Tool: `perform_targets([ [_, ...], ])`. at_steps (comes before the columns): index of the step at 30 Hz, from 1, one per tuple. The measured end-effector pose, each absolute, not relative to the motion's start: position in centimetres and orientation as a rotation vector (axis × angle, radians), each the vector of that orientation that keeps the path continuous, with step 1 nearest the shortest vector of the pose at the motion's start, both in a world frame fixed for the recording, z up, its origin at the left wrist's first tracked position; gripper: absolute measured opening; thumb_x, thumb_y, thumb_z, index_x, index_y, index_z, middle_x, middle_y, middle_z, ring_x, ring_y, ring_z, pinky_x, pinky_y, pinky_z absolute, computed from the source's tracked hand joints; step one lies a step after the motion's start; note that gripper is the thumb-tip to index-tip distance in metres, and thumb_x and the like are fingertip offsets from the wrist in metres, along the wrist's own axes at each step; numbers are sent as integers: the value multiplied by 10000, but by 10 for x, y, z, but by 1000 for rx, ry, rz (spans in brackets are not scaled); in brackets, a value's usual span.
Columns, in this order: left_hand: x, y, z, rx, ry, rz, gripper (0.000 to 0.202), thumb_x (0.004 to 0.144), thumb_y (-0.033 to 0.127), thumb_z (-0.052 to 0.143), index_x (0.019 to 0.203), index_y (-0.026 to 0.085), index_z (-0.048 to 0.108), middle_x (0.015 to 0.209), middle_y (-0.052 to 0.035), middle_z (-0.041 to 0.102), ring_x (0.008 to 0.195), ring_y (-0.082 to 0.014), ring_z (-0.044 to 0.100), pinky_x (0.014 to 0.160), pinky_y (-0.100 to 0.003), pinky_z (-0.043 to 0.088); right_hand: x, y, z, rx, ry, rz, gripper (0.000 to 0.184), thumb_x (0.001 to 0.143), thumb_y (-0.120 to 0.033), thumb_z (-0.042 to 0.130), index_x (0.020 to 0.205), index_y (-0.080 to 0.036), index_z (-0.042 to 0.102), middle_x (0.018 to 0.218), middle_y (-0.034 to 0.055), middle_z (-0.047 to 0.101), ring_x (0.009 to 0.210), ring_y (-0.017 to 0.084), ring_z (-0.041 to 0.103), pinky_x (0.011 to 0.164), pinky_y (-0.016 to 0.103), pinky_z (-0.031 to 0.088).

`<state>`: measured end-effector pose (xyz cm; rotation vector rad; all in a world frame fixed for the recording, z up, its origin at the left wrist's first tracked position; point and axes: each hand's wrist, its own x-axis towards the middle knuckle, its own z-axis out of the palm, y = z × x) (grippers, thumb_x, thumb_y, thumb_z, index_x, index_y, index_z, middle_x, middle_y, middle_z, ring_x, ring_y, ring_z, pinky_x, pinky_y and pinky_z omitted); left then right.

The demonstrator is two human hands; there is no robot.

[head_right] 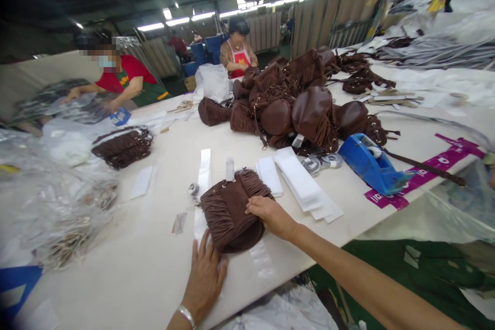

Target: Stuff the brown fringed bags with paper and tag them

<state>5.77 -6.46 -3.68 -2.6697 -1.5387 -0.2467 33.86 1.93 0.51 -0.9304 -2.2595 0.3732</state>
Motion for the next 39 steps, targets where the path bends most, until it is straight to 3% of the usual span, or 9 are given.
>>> perform_targets([
  [6,58,-68,-36,-2660,-1569,-245,550,893,189,433,1438,158,366,1526,-112,343,1462,-330,123,1134,-625,235,336,13,12,-948,-2272,160,379,881,-28,414,1135,-187,647,1175,99,664,1244,211,518,1017,406,469],
  [11,61,-66,-29,-2611,-1559,-275,460,887,256,484,1343,192,498,1507,-97,377,1448,-357,158,1114,-650,247,333,1,28,-954,-2215,-114,336,949,-99,443,1213,-211,617,1239,93,649,1285,231,489,1015,449,462],
  [14,64,-67,-20,-2611,-1546,-283,464,875,286,515,1332,203,511,1477,-103,419,1413,-364,251,1112,-649,257,333,1,34,-956,-2165,-125,341,958,-107,432,1215,-226,621,1235,87,653,1275,222,504,1020,441,469],
  [20,99,-68,-7,-2873,-1499,-379,441,918,315,452,1313,135,529,1252,-140,612,1157,-297,554,998,-451,473,334,12,49,-987,-2077,-67,431,930,-49,379,1252,-226,606,1247,89,644,1286,223,494,1037,459,473],
  [25,146,-50,-33,-3057,-1576,-467,514,929,426,440,1384,186,468,1358,-106,557,1204,-290,533,1056,-453,427,334,12,60,-1018,-2041,-62,482,914,-32,344,1256,-242,611,1241,80,646,1278,224,504,1036,462,486],
  [30,149,-44,-65,-3032,-1692,-436,542,921,502,430,1332,163,528,1331,-122,580,1257,-300,499,1115,-501,349,339,7,56,-1042,-2007,-62,464,910,-50,380,1262,-247,609,1239,84,647,1270,241,515,1035,476,489],
  [39,142,-51,-57,-2997,-1775,-468,543,883,513,500,1321,195,545,1334,-106,579,1225,-311,521,1085,-489,372,329,6,31,-1061,-2039,-37,460,908,-48,389,1260,-250,605,1243,82,645,1277,237,507,1026,469,495],
])
